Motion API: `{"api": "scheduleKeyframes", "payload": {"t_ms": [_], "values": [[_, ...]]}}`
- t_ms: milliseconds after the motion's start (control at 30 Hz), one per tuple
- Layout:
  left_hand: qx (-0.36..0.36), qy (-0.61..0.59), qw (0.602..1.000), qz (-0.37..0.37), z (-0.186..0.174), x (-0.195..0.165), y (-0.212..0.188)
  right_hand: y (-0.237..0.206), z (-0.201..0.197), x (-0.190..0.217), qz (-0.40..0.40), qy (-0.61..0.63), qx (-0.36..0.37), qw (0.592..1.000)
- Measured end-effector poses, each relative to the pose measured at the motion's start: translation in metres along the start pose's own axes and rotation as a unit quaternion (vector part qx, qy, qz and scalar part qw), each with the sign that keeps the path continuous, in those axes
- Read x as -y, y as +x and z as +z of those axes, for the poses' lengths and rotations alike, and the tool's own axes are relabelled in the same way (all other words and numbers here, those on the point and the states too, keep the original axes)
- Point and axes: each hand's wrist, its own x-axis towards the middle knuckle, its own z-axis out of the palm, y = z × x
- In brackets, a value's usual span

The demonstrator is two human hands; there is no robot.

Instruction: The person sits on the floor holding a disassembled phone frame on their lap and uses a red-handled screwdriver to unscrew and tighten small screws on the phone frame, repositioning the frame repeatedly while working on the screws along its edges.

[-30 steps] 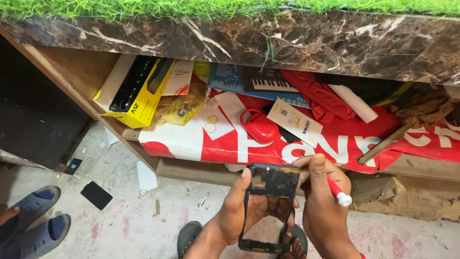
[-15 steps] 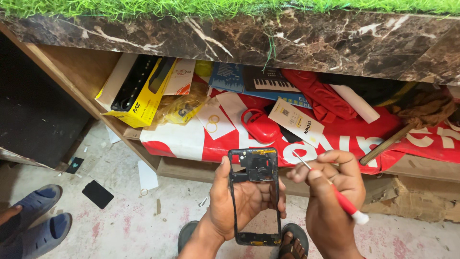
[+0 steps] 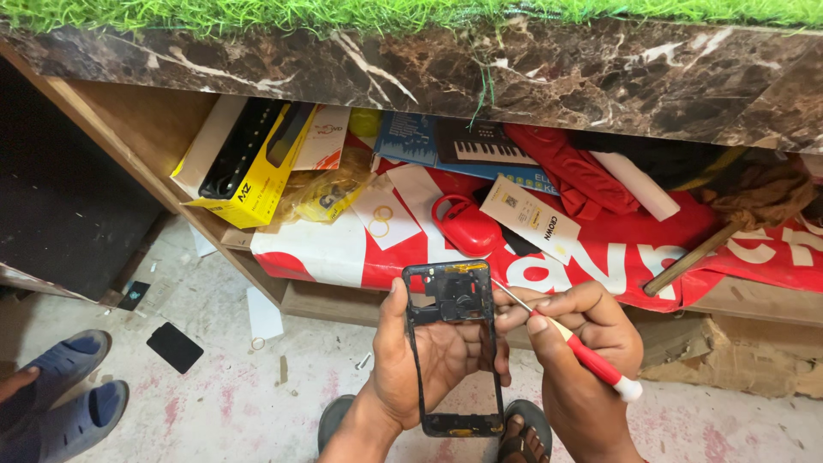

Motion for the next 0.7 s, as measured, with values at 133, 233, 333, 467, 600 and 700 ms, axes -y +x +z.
{"api": "scheduleKeyframes", "payload": {"t_ms": [133,233,333,467,600,700], "values": [[0.028,-0.006,1.000,0.008,-0.001,0.001,-0.001,0.001,0.001,-0.001,0.011,-0.004,-0.013,1.000],[0.014,0.000,1.000,0.001,-0.002,0.002,0.000,0.002,0.002,-0.001,0.011,-0.006,-0.010,1.000],[0.005,0.006,1.000,0.008,-0.004,0.004,0.001,0.001,0.004,-0.003,-0.002,-0.048,-0.018,0.999],[0.011,0.007,1.000,0.017,-0.006,0.008,0.002,-0.002,0.006,-0.004,-0.007,-0.071,-0.037,0.997],[0.023,0.002,0.999,0.023,-0.004,0.012,0.002,-0.002,0.006,-0.004,0.003,-0.072,-0.049,0.996],[0.008,-0.004,1.000,0.015,-0.003,0.010,0.001,-0.002,0.006,-0.005,0.002,-0.076,-0.045,0.996]]}}
